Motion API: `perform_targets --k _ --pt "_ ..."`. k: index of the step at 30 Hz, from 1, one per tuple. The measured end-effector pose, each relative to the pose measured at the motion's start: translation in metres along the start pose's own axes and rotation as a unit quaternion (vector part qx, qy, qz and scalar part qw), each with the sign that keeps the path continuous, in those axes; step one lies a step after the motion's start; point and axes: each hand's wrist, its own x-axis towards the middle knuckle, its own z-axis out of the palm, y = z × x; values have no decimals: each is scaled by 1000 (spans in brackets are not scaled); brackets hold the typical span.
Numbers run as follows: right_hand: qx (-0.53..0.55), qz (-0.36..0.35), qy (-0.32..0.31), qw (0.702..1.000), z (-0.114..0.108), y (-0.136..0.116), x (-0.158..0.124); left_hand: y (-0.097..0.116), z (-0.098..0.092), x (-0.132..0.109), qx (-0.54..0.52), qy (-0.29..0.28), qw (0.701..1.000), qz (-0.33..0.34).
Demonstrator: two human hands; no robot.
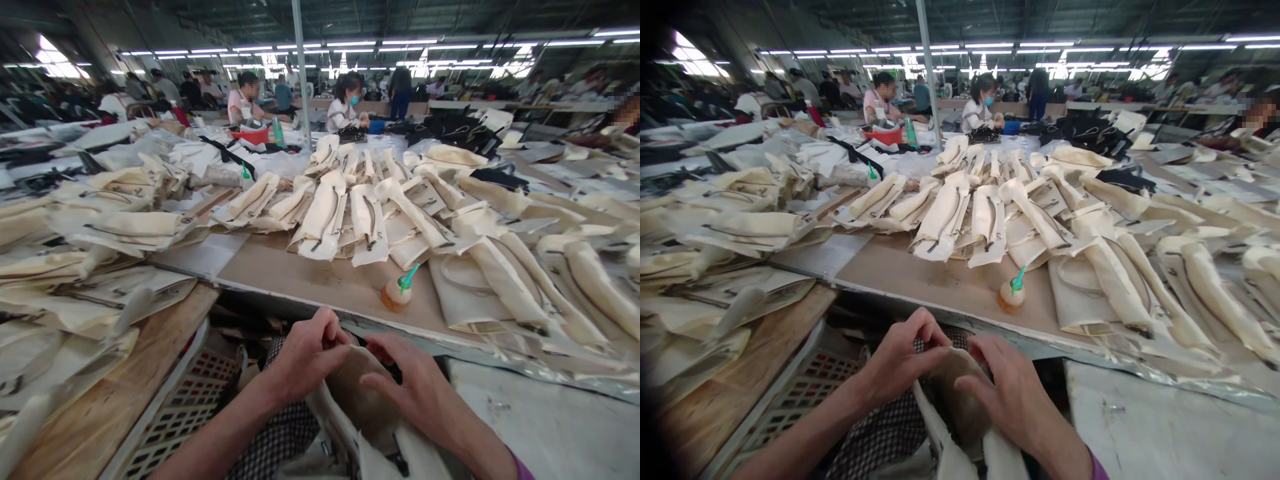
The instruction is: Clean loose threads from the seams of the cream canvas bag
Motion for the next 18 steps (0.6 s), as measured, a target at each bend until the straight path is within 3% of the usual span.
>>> perform_targets --k 3,7,18 --pt "-82 -32 -19 996 3 7 -5 -1 0 1 -1 1 1000 7" --pt "-110 -61 3 992 10 9 -3 -1 0 2 6 4 1000 17" --pt "-11 -86 -4 996 7 0 12 -1 0 -2 -4 -1 1000 23"
